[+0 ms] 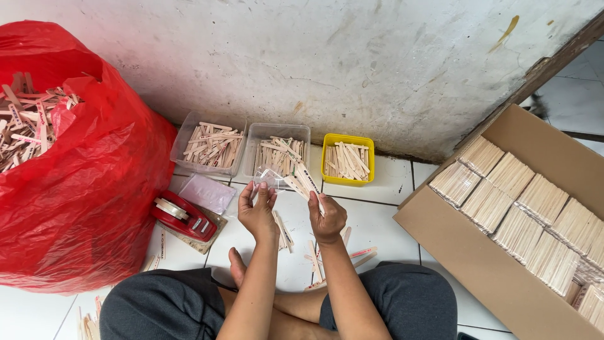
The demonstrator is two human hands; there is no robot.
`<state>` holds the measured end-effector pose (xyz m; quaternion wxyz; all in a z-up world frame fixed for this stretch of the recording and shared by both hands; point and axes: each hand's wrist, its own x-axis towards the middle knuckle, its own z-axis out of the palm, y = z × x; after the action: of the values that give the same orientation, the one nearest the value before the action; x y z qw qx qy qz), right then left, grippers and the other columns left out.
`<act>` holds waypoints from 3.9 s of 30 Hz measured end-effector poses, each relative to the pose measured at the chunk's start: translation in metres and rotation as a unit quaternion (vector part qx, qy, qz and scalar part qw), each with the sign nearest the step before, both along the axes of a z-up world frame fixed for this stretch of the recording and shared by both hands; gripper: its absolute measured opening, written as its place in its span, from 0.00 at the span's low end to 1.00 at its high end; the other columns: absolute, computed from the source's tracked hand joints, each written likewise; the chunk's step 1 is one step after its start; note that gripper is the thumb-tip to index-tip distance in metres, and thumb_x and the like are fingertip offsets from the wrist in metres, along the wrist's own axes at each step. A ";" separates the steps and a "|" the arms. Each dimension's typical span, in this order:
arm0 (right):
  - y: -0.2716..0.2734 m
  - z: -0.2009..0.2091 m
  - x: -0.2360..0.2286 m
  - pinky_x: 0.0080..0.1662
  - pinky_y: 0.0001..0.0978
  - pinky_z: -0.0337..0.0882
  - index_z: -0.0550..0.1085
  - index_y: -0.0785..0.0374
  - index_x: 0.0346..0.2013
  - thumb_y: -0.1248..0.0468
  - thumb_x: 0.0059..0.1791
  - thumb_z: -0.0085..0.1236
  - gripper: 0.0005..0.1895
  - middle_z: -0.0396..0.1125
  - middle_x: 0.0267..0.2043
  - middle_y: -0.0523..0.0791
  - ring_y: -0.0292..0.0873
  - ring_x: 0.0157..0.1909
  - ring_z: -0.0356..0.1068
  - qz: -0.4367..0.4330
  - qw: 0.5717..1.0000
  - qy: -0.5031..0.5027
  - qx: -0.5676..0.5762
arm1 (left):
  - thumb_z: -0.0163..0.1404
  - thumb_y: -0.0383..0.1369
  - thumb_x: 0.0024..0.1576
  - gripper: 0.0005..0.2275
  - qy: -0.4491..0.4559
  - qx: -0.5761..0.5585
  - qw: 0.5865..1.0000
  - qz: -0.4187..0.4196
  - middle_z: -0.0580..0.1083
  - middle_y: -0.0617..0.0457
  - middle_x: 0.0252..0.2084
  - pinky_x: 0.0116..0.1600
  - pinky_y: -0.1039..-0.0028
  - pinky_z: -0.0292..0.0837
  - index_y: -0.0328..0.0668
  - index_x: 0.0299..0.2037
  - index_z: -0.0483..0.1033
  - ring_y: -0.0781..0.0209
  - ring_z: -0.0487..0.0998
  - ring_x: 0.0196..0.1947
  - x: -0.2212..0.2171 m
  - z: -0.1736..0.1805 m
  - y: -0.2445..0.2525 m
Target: The person sits on the floor and packs small wooden sticks into clear plastic bags. They gather sticks from the floor and nearby containers, align them into bundles, and insert them into bags. The person then seals the bags and places the finished packages into a cardboard box.
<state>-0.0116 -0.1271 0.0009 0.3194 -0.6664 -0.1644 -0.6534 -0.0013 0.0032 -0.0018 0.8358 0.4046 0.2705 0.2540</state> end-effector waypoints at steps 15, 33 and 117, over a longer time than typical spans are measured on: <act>0.026 -0.013 -0.007 0.20 0.35 0.68 0.75 0.67 0.36 0.68 0.45 0.71 0.11 0.71 0.18 0.50 0.51 0.16 0.70 0.027 0.990 0.103 0.093 | 0.64 0.26 0.53 0.26 -0.052 0.077 0.995 -0.032 0.70 0.49 0.56 0.48 0.72 0.84 0.38 0.62 0.69 0.57 0.84 0.41 0.004 0.000 -0.001; 0.038 -0.033 0.000 0.27 0.26 0.68 0.73 0.68 0.41 0.65 0.49 0.67 0.13 0.69 0.17 0.49 0.36 0.19 0.69 0.108 0.891 0.220 0.382 | 0.53 0.14 0.56 0.48 -0.184 0.044 0.973 -0.129 0.58 0.48 0.68 0.57 0.57 0.80 0.71 0.74 0.31 0.45 0.78 0.54 0.020 -0.028 -0.020; 0.025 -0.024 0.005 0.47 0.31 0.71 0.82 0.58 0.50 0.65 0.42 0.73 0.21 0.71 0.40 0.43 0.35 0.39 0.67 0.347 0.814 0.442 0.146 | 0.63 0.31 0.54 0.12 0.046 -0.112 0.916 -0.382 0.81 0.44 0.33 0.29 0.71 0.84 0.31 0.42 0.78 0.57 0.85 0.29 0.007 0.056 0.023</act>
<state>-0.0062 -0.1020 -0.0234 0.6567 -0.7276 -0.1286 -0.1508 0.0052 0.0261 0.0540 0.8955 0.3923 0.1607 -0.1353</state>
